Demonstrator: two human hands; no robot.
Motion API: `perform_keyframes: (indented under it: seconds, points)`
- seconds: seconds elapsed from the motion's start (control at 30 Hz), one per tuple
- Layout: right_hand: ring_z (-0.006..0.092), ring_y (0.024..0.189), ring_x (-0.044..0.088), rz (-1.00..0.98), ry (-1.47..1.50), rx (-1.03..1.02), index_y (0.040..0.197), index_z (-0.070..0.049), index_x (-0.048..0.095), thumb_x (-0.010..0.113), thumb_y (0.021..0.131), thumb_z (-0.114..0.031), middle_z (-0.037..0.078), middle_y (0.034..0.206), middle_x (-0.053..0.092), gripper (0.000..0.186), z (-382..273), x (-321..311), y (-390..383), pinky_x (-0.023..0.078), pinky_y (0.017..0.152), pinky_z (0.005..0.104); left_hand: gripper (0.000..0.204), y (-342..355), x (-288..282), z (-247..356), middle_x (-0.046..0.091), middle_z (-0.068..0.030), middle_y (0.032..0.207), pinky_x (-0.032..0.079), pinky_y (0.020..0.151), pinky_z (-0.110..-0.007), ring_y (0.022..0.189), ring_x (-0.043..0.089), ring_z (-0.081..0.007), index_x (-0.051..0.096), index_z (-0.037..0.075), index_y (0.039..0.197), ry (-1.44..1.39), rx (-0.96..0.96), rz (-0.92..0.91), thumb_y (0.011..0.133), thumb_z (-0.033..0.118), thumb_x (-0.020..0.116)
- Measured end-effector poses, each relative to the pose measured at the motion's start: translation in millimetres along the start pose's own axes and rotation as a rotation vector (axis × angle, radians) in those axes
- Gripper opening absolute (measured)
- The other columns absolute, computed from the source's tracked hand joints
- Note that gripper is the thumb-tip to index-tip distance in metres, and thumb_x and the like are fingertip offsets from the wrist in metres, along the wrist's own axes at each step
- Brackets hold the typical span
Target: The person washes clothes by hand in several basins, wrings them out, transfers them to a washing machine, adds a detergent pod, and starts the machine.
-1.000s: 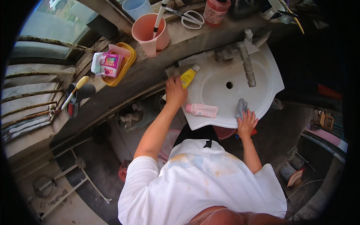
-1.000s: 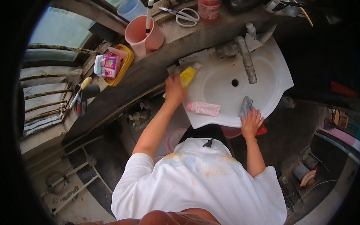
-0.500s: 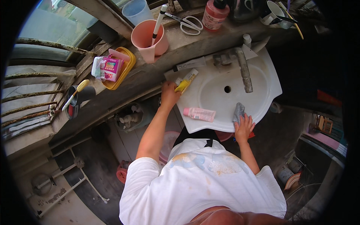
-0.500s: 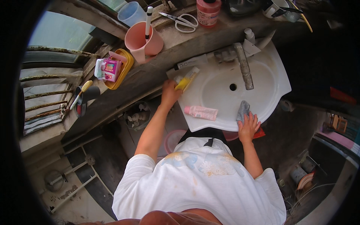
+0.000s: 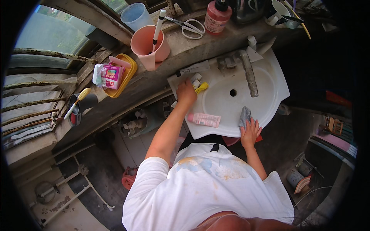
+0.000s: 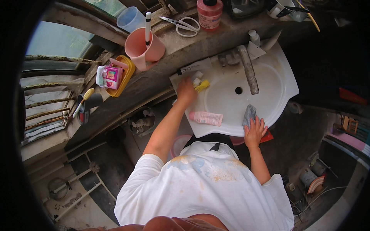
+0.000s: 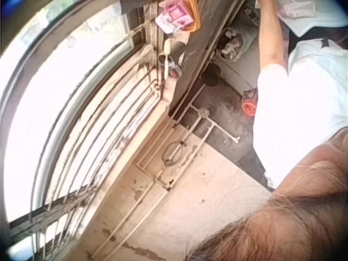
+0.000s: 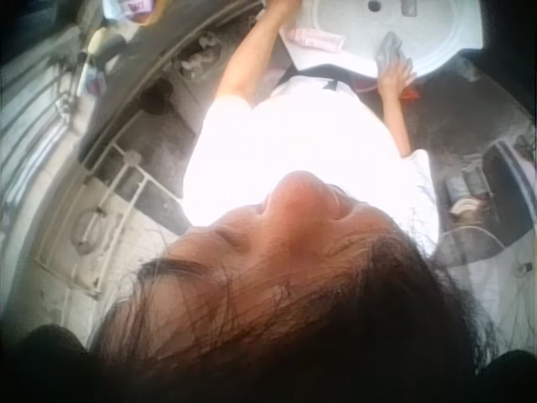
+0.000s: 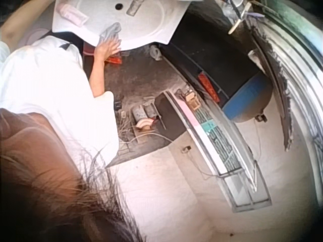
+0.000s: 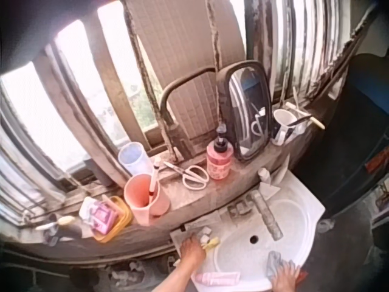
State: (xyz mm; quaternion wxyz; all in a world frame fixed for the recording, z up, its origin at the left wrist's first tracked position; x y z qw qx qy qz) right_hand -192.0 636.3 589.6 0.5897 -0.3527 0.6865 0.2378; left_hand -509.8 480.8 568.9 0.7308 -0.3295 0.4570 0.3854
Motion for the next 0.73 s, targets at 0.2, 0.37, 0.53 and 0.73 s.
perform_keyframes:
  seconds: [0.2,0.37,0.53,0.73]
  points:
    - [0.0339,0.123,0.023,-0.002,0.002,0.014,0.114,-0.009,0.049,0.057,0.076,-0.025,0.009,0.129,0.036,0.042,-0.5,-1.0,-0.4,0.011,0.098,0.0562,0.04,0.3,1.7,8.9,0.05,-0.0167,0.107,0.041,0.079,-0.043,0.1,0.047,-0.0349,0.055,0.002,0.095,-0.005,-0.093,-0.446,0.061,0.018,0.067]
    - [0.0339,0.123,0.023,0.008,0.009,0.001,0.113,-0.009,0.049,0.057,0.076,-0.024,0.009,0.128,0.036,0.041,-2.7,-2.3,-0.3,0.011,0.098,0.0562,0.037,26.1,-31.2,35.8,0.048,-0.0164,0.111,0.038,0.084,-0.043,0.105,0.043,-0.0339,0.061,0.003,0.088,-0.017,0.236,-0.019,0.058,0.024,0.069]
    - [0.034,0.123,0.024,0.01,-0.003,0.003,0.112,-0.009,0.05,0.057,0.076,-0.025,0.009,0.128,0.036,0.04,-1.8,-0.8,0.3,0.011,0.098,0.0561,0.041,44.5,-12.1,55.1,0.044,-0.0152,0.116,0.034,0.087,-0.045,0.109,0.041,-0.0315,0.064,0.012,0.094,0.289,0.206,-0.17,0.059,0.034,0.068]
    - [0.0346,0.124,0.022,-0.024,0.0,0.019,0.113,-0.01,0.05,0.058,0.076,-0.025,0.01,0.129,0.036,0.04,1.0,3.8,0.2,0.01,0.098,0.0572,0.059,44.6,10.5,40.3,0.035,-0.0186,0.126,0.031,0.093,-0.048,0.117,0.033,-0.0321,0.059,0.009,0.103,0.208,0.134,-0.493,0.061,0.05,0.066]
Point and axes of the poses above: each hand's wrist, its own y-axis towards the middle knuckle, its own x-axis out of the palm, z = x × y, the point moved 8 cm from there along y, towards the middle knuckle
